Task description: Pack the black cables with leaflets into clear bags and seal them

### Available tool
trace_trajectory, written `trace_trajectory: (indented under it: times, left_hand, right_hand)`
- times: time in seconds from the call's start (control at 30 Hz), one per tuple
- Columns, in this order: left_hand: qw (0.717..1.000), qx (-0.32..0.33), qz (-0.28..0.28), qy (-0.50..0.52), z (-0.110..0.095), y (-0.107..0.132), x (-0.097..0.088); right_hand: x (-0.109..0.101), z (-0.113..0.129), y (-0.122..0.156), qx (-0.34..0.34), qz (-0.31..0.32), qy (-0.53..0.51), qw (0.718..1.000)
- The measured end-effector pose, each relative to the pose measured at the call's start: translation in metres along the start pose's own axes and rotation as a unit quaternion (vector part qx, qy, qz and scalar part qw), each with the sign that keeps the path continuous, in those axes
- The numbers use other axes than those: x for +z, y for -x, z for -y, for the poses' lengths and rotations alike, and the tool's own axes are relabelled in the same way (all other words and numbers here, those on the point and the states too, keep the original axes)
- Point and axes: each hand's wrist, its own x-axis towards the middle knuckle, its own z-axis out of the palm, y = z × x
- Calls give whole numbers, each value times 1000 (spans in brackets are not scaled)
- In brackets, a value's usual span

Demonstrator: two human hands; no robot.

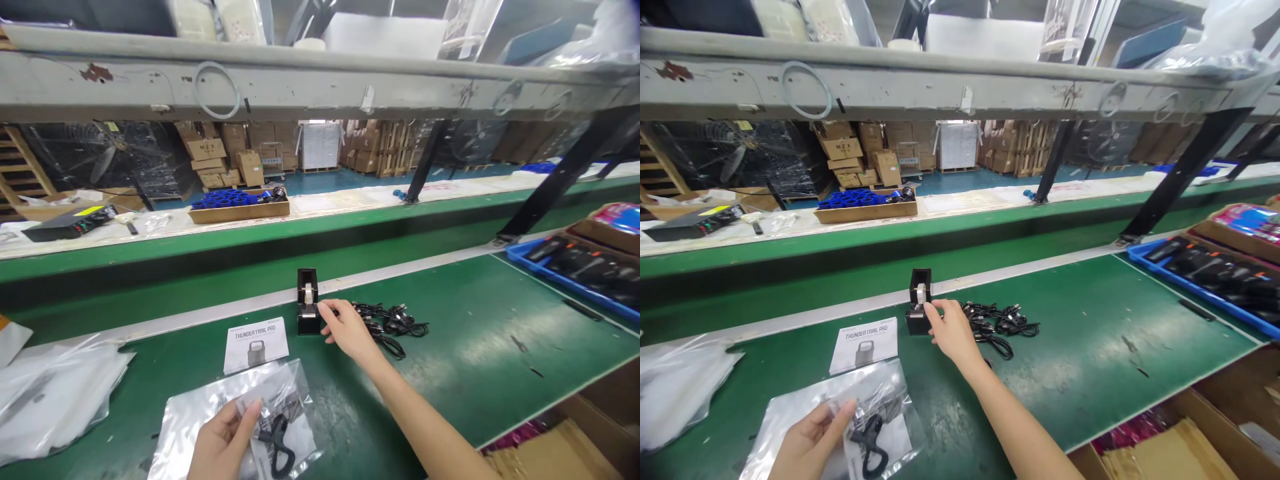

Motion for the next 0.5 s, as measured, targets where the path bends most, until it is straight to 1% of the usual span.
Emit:
trace_trajectory:
  times: [0.1, 0.2, 0.3, 0.37, 0.5]
  left_hand:
    - [1000, 17, -8, 3, 1, 1, 0]
    - [1000, 16, -2, 4, 4, 2, -3]
    - [1000, 14, 8, 0, 7, 1, -7]
    - [1000, 13, 11, -3, 9, 0, -9]
    - [1000, 7, 11, -2, 11, -1, -11]
  right_hand:
    - [12, 10, -13, 41, 41, -13, 998]
    - [18, 17, -12, 59, 49, -38, 996]
    - [19, 19, -1, 48, 56, -59, 996]
    - [21, 18, 8, 31, 61, -54, 996]
    - [24, 7, 20, -19, 29, -2, 999]
